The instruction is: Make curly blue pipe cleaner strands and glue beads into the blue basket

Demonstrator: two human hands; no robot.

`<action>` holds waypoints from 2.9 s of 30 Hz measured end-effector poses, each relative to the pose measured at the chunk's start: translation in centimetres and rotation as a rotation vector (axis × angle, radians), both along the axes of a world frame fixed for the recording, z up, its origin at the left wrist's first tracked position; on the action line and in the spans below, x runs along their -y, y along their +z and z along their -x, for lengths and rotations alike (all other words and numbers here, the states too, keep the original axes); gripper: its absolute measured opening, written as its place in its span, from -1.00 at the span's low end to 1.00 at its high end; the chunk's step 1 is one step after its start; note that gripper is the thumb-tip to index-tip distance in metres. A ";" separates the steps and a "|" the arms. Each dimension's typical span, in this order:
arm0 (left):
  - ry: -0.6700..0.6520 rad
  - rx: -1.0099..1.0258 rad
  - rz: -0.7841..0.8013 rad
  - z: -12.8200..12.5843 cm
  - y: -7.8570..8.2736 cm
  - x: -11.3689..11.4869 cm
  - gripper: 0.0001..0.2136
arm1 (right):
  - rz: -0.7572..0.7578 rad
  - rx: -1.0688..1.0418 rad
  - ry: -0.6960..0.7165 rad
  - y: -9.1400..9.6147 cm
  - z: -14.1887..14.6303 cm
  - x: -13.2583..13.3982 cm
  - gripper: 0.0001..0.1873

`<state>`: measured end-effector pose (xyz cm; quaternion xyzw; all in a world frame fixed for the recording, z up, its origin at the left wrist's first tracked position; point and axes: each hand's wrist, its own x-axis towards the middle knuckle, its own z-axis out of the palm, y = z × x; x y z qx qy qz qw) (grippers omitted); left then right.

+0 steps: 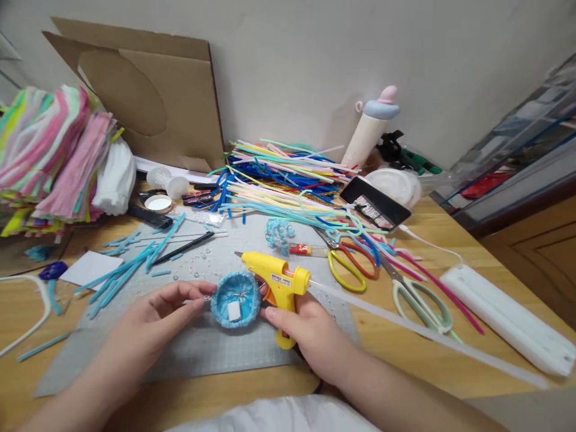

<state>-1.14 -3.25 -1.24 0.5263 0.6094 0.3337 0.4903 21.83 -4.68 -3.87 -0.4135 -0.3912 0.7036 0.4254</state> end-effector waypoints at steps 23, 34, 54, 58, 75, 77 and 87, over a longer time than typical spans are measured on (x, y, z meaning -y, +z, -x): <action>-0.454 -0.971 -0.500 -2.2 0.6 -1.2 -0.87 | -0.046 0.002 -0.033 0.2 -0.5 -0.6 -0.70; -0.502 -1.169 -0.326 -2.9 1.1 -0.9 -0.74 | -0.044 0.109 0.030 1.8 -0.2 -0.9 -0.70; -0.367 -1.045 -0.289 -3.0 0.1 -1.5 -0.86 | -0.056 0.108 0.084 1.8 -0.1 -0.2 -0.72; -0.374 -1.038 -0.264 -3.1 0.1 -1.6 -0.86 | -0.061 0.093 0.097 1.9 -0.1 -0.1 -0.71; -0.397 -1.179 -0.337 -3.2 0.2 -1.6 -0.85 | -0.074 0.083 0.099 2.0 -0.1 0.1 -0.70; -0.396 -1.209 -0.342 -3.2 0.2 -1.5 -0.84 | -0.070 0.081 0.100 1.9 -0.1 0.1 -0.69; -0.501 -1.271 -0.357 -3.5 0.6 -1.9 -0.79 | -0.081 0.104 0.103 2.1 -0.1 0.3 -0.64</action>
